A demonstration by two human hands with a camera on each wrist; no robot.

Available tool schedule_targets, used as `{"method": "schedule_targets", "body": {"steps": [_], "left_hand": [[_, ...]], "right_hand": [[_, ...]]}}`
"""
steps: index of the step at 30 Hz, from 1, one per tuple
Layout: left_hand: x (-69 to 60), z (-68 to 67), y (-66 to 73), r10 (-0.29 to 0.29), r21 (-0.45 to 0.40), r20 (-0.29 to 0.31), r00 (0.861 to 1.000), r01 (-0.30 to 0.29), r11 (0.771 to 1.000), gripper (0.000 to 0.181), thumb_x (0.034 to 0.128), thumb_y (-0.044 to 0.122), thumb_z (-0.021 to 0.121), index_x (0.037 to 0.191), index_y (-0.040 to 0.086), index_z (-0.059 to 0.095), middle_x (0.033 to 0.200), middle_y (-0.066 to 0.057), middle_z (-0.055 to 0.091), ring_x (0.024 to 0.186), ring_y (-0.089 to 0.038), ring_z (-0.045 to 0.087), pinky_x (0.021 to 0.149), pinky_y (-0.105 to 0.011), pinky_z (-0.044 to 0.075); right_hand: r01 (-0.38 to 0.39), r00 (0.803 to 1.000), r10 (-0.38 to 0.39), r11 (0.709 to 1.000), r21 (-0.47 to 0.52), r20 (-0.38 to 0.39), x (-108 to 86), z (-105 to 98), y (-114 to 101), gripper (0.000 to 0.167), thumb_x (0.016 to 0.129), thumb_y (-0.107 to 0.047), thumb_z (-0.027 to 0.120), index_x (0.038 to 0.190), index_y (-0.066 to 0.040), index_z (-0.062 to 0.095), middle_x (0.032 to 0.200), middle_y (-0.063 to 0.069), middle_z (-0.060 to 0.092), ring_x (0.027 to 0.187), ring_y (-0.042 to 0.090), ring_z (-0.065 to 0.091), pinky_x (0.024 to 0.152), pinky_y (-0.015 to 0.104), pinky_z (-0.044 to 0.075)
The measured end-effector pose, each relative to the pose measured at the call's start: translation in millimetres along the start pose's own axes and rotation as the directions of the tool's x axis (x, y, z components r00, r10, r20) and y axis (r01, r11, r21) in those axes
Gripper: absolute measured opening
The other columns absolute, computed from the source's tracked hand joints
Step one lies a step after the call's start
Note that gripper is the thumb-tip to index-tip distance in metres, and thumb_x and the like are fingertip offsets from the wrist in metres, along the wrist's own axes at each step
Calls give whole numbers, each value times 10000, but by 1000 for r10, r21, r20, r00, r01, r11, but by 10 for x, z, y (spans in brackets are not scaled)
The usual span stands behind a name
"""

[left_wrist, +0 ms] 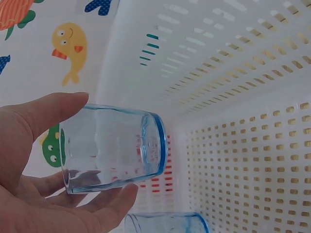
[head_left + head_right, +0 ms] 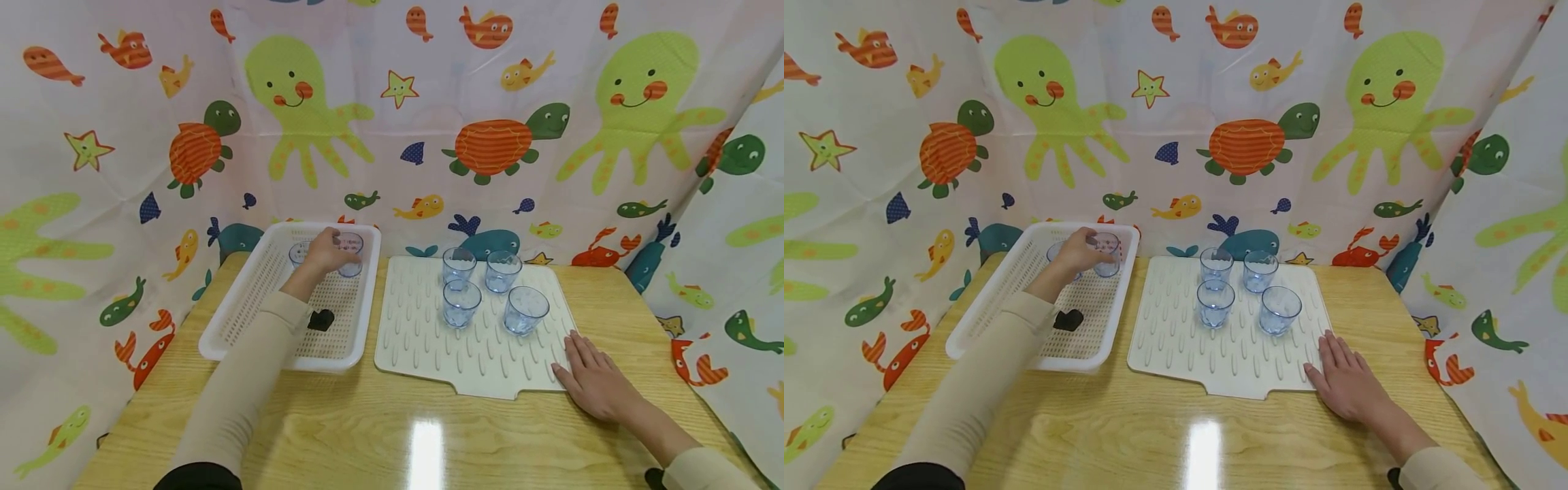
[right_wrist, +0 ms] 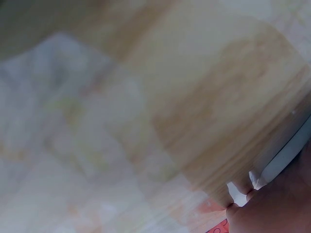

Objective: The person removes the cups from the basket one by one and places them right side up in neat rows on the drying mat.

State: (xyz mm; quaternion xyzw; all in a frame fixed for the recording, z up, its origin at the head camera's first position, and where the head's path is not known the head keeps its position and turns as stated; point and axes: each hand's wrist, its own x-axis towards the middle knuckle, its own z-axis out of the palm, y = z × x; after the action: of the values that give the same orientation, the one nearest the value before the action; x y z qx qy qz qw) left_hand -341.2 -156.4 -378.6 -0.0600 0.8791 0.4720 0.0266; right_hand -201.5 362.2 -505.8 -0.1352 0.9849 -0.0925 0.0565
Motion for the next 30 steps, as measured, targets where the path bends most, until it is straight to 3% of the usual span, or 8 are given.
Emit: {"method": "schedule_targets", "body": {"steps": [10, 17, 30], "left_hand": [[-95, -17, 95, 21, 6, -2, 1000, -21, 1000, 859, 847, 174, 824, 1550, 37, 349, 1500, -186, 455, 1300, -381, 484, 1096, -497, 439], [-199, -27, 219, 75, 18, 17, 997, -76, 997, 876, 849, 170, 825, 1564, 36, 336, 1521, -186, 436, 1335, -393, 459, 1080, -497, 454], [-257, -81, 366, 128, 12, -21, 992, -128, 992, 845, 852, 205, 832, 1537, 36, 368, 1509, -185, 453, 1364, -388, 439, 1098, -501, 433]], "right_hand": [[0, 1000, 0, 1000, 2, 0, 2, -3, 0, 838, 1084, -514, 368, 1532, 176, 209, 1603, 396, 149, 1462, 583, 158, 1129, 755, 147], [-3, 1000, 3, 1000, 5, 0, 0, 1, 0, 842, 1082, -519, 370, 1531, 176, 214, 1603, 397, 150, 1460, 585, 158, 1130, 756, 145], [-1, 1000, 1, 1000, 8, 2, -5, -28, -26, 842, 1082, -520, 373, 1527, 180, 222, 1600, 399, 154, 1457, 588, 163, 1122, 763, 154]]}}
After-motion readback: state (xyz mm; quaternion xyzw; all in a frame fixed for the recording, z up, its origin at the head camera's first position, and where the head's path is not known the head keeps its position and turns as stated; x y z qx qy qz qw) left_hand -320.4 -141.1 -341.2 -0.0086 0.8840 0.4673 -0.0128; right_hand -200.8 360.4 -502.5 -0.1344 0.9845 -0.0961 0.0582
